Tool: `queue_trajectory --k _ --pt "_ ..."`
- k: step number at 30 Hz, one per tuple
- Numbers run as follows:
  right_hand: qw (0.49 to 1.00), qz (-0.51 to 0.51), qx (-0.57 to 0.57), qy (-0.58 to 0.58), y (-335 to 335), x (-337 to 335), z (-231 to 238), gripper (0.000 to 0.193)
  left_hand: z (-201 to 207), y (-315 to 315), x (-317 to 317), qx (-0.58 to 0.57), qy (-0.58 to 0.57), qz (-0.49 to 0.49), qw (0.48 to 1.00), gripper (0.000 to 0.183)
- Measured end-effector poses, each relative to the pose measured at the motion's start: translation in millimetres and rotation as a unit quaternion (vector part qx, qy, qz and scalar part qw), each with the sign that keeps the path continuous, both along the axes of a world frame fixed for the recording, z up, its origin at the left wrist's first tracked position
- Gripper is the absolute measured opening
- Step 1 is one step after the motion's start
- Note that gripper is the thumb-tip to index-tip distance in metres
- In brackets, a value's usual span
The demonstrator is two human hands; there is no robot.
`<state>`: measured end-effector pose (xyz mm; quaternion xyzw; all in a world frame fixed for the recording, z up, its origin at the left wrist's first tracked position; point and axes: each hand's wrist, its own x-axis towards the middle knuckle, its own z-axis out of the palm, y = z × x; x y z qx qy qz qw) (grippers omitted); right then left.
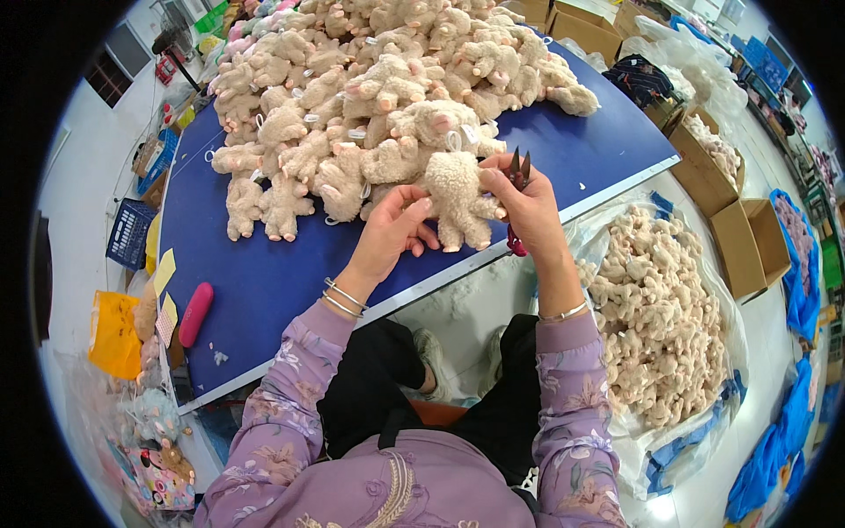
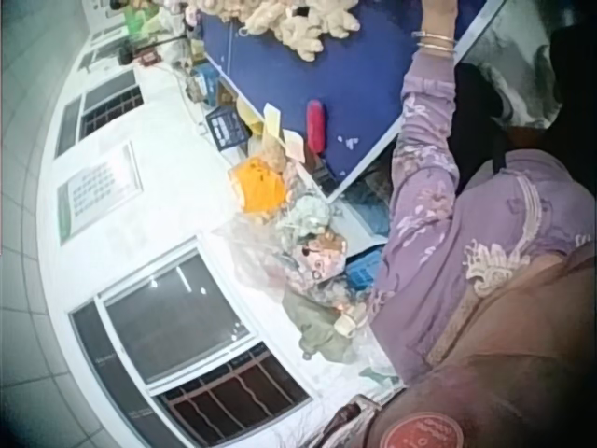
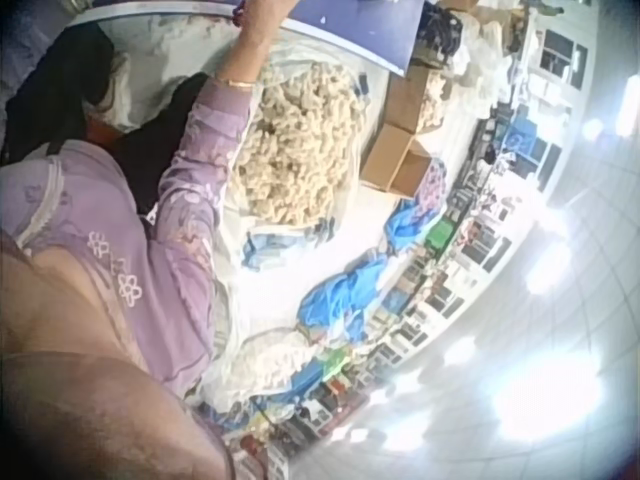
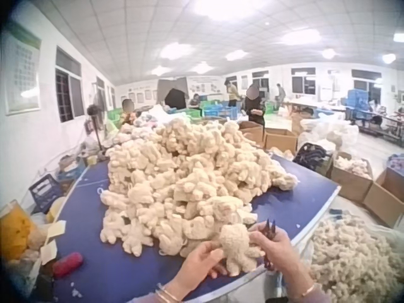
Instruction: The person trims loose threads and excess fabric from small stuffed animals using scissors. The person handles each toy one at a time, snips visible threads, and places the finished items into a large white sack.
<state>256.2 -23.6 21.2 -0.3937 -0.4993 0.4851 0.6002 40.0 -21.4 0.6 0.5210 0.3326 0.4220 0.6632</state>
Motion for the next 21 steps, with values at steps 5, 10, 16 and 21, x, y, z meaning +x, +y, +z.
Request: queue_trajectory --k 5,10,16,21 --pt "0.999 -0.028 -0.043 0.011 3.7 8.7 -3.0 0.019 -6.8 4.9 -1.7 0.042 -0.103 0.047 0.993 0.013" --pt "0.995 -0.022 -0.083 0.041 3.2 1.1 3.4 0.022 1.6 0.0 0.0 0.076 -0.092 0.064 0.991 0.011" --pt "0.995 -0.097 -0.018 -0.029 2.9 22.3 16.7 0.022 12.6 -0.4 -5.8 0.08 -0.081 0.119 0.986 0.007" --pt "0.881 0.088 0.357 0.296 -31.7 118.8 76.5 0.02 8.3 15.0 -17.4 0.154 -0.101 0.267 0.946 0.006"
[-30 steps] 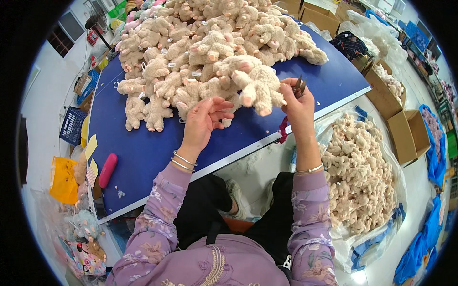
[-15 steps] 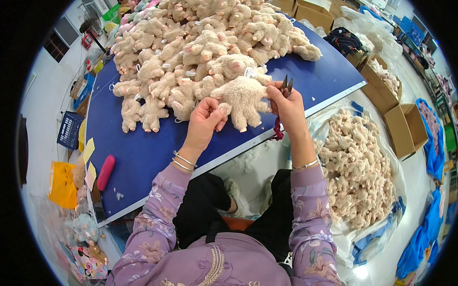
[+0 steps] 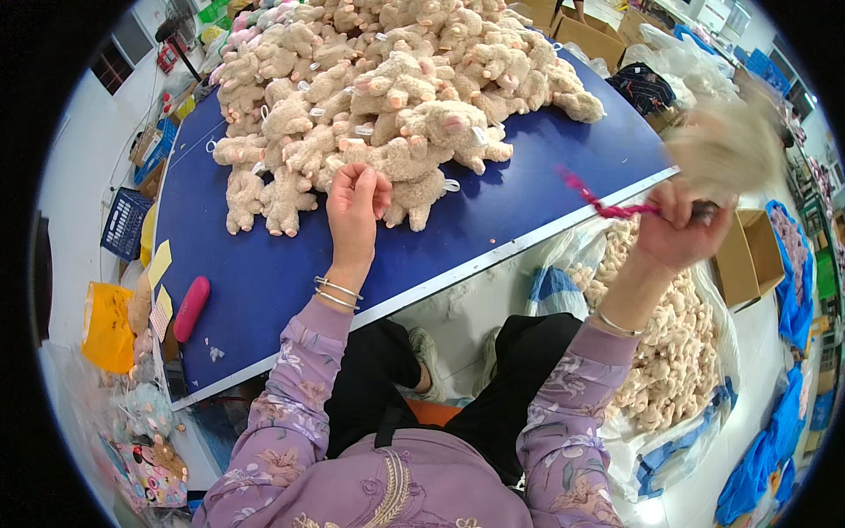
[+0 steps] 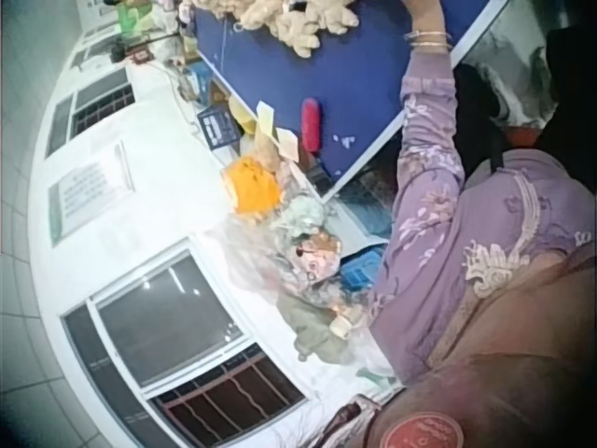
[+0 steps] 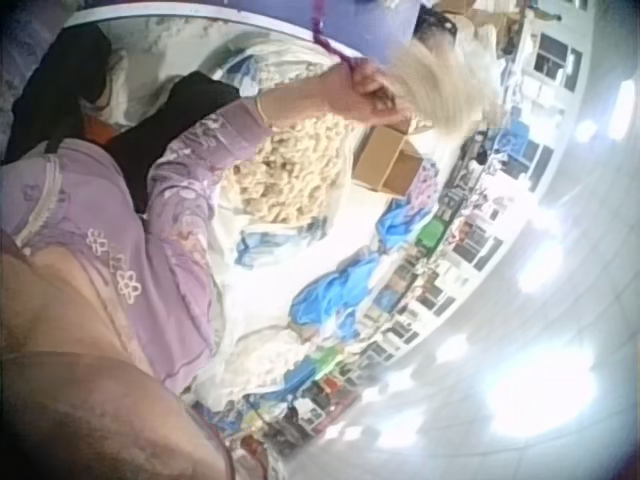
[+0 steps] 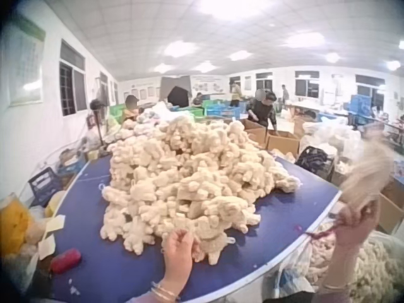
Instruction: The person trims loose threads and excess fabric from small stuffed animals using scissors. The person handles each toy one at a time, snips visible threads, and places the finished items into a large white sack.
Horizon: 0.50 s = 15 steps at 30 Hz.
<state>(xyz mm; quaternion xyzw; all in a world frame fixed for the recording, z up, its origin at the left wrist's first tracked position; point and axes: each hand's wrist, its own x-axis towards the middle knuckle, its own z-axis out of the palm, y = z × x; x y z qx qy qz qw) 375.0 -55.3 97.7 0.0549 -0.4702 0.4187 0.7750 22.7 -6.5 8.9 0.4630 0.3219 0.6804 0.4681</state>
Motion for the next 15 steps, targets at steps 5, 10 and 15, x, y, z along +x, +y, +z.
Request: queue_trajectory --k 5,10,15 --pt "0.861 -0.196 -0.406 -0.235 35.8 -63.4 -44.5 0.032 -15.0 6.4 0.0 0.013 0.059 -0.002 0.998 0.008" --pt "0.736 -0.283 -0.248 -0.563 55.1 -158.0 -101.3 0.038 -13.5 3.1 4.9 0.016 0.106 -0.011 0.994 0.011" --pt "0.777 -0.154 -0.292 -0.535 54.0 -155.4 -80.9 0.022 -5.7 -3.9 4.8 0.004 0.142 -0.044 0.989 0.026"
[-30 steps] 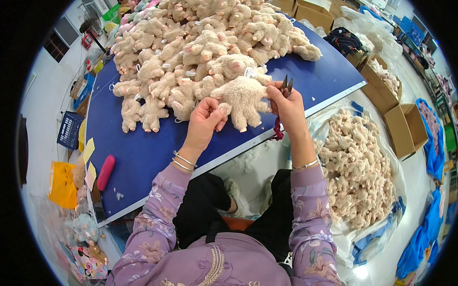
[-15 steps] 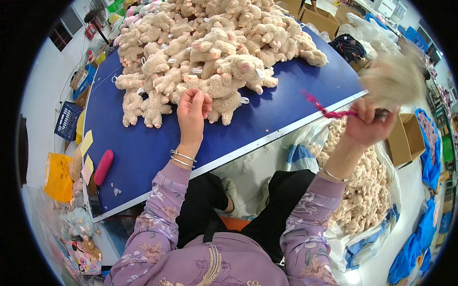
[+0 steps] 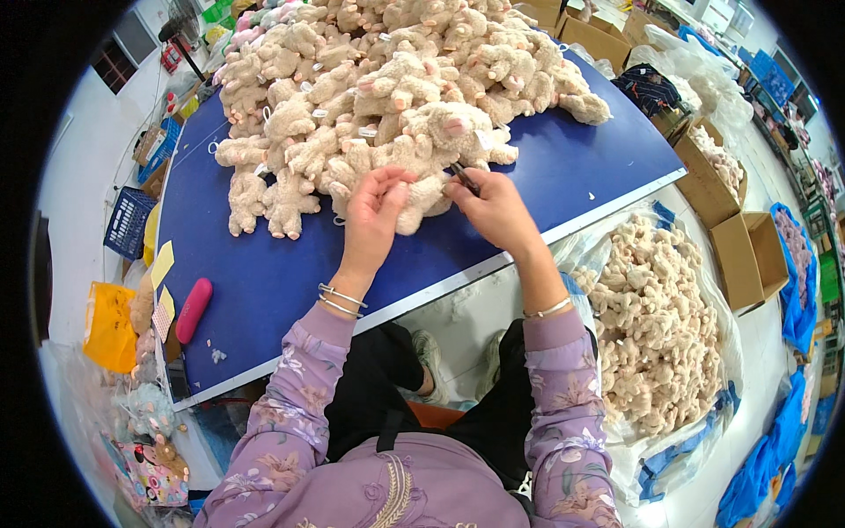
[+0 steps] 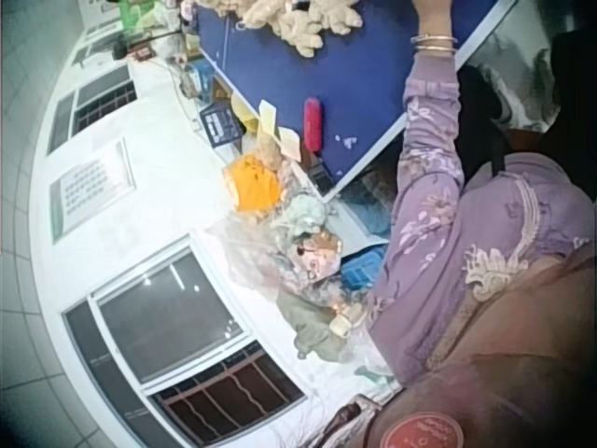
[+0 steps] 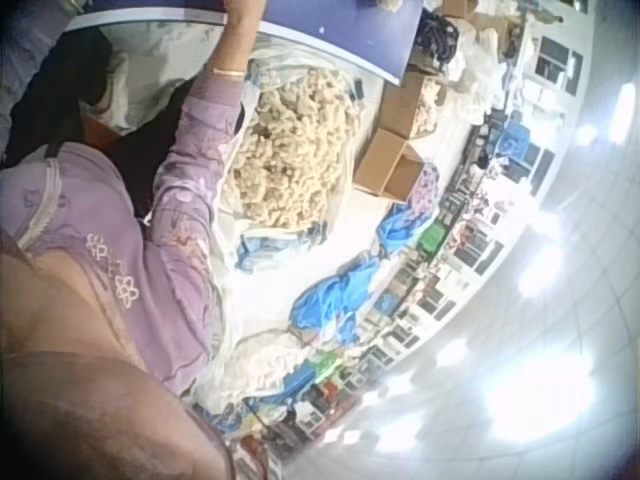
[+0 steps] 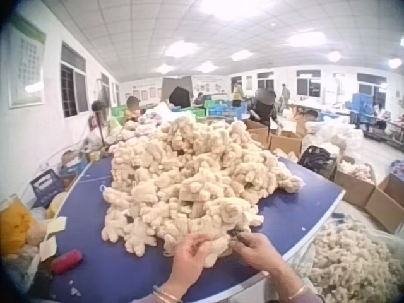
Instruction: The person trims loose threads and excess fabric from small stuffed animals using scissors. The person handles each toy one at a time, snips visible threads, and places the finished items into a large white sack.
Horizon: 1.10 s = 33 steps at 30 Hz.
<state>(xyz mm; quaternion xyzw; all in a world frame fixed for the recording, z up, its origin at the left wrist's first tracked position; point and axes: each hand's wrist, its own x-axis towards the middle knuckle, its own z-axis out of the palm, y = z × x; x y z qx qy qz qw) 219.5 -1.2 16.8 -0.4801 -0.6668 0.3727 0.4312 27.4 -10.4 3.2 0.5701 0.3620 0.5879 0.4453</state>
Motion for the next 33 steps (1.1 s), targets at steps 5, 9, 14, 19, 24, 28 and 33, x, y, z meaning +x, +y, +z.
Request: queue_trajectory --k 5,9,14,19,24,28,33 --pt "0.959 0.061 -0.104 0.256 -23.4 4.8 34.8 0.021 10.2 -21.2 17.8 0.087 0.14 -0.034 0.986 0.044" --pt "0.925 -0.02 -0.099 0.367 -11.5 15.0 28.1 0.025 -2.6 -13.6 11.0 -0.086 0.023 -0.12 0.989 0.035" --pt "0.938 -0.073 -0.149 0.305 -9.9 23.0 19.8 0.028 -0.5 -8.9 10.5 -0.132 -0.14 -0.15 0.97 0.03" --pt "0.96 -0.018 -0.177 0.215 -17.4 16.0 15.7 0.05 0.3 -8.1 8.0 -0.157 -0.193 -0.168 0.954 0.036" --pt "0.947 0.006 -0.182 0.264 -17.2 16.8 12.9 0.058 2.0 -8.2 5.3 -0.187 -0.241 -0.155 0.94 0.037" --pt "0.947 0.013 -0.147 0.286 -20.1 11.1 10.9 0.059 0.2 -6.3 3.6 -0.208 -0.257 -0.149 0.932 0.036" --pt "0.939 0.031 -0.118 0.321 -18.5 9.9 7.8 0.058 -1.4 -2.9 2.9 -0.22 -0.275 -0.153 0.923 0.036"
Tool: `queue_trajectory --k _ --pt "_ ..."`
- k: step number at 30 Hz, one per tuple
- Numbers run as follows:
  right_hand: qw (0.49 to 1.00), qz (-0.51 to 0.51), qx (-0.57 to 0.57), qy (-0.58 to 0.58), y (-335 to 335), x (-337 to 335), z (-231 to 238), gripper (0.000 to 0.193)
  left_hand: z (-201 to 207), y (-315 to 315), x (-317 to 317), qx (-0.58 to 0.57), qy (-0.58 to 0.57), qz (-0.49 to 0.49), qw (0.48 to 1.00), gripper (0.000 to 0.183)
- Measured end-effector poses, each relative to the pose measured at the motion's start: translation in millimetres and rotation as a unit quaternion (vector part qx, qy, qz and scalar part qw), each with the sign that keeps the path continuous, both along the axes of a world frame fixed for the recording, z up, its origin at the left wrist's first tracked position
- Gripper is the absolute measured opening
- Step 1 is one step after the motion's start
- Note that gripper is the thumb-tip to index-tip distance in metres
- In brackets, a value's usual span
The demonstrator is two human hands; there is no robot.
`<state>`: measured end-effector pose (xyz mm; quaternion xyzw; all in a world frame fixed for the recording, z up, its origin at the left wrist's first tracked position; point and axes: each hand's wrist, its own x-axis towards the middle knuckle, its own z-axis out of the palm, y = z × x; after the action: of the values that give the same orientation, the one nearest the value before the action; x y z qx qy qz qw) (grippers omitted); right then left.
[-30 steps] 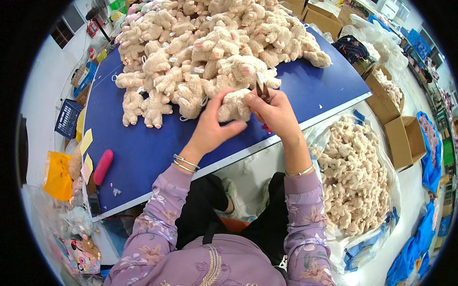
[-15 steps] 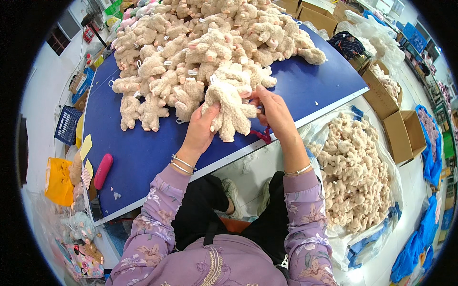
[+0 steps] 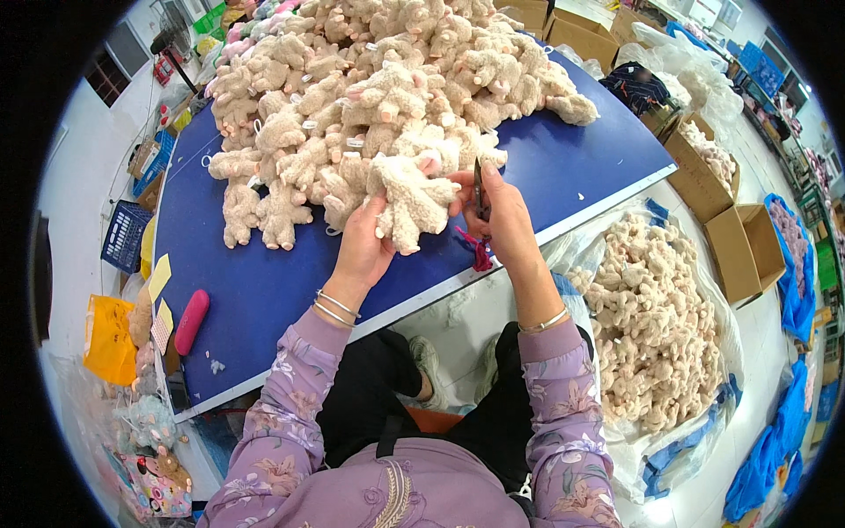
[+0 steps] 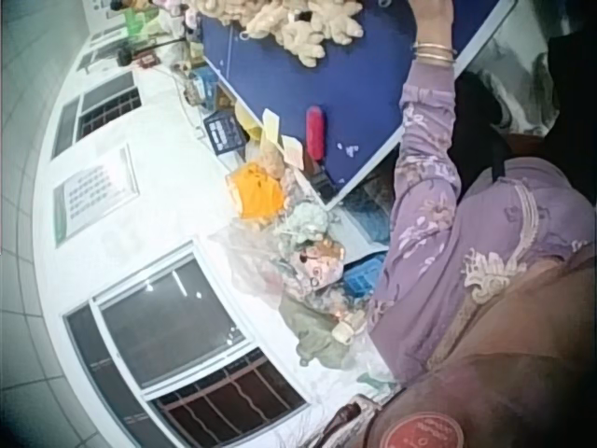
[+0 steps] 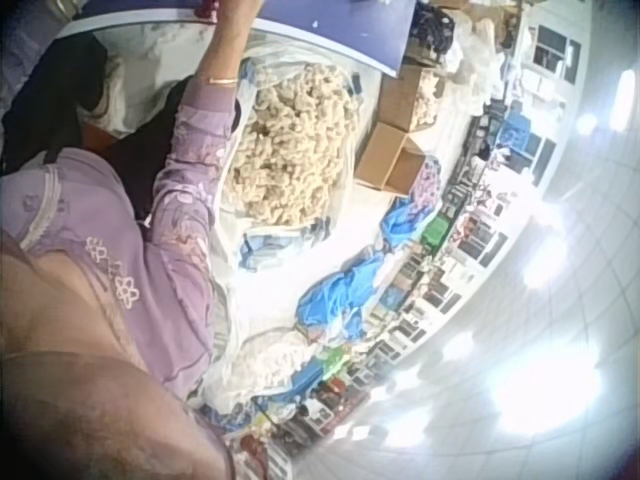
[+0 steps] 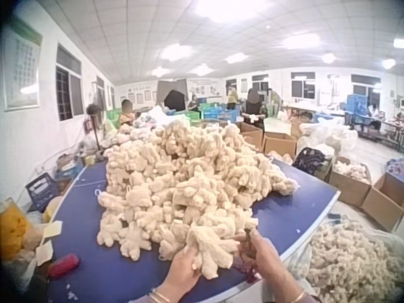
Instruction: The person trims loose threads and excess fabric from small stuffed animals using scissors. The person handles each toy one at a time, snips visible threads, and places the finished items into a large white sack.
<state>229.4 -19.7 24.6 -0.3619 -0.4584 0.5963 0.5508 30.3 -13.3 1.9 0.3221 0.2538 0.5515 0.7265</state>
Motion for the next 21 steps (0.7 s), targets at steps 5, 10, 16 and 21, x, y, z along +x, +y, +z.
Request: queue_trajectory --k 5,10,16,21 --pt "1.0 -0.021 0.007 0.02 -3.4 -4.1 6.2 0.046 0.0 0.2 -1.8 0.004 -0.002 -0.024 1.0 0.038" --pt "0.996 -0.065 0.011 -0.065 -0.7 -7.2 -0.9 0.028 -0.4 -0.3 -4.3 0.012 0.009 -0.032 0.999 0.037" --pt "0.988 -0.087 -0.071 -0.105 1.1 -7.5 -1.0 0.027 -2.6 -0.9 8.3 0.156 0.098 0.091 0.979 0.035" --pt "0.994 -0.002 -0.104 -0.022 2.1 -2.8 -4.7 0.029 2.7 -2.6 4.1 0.061 0.029 0.038 0.997 0.037"
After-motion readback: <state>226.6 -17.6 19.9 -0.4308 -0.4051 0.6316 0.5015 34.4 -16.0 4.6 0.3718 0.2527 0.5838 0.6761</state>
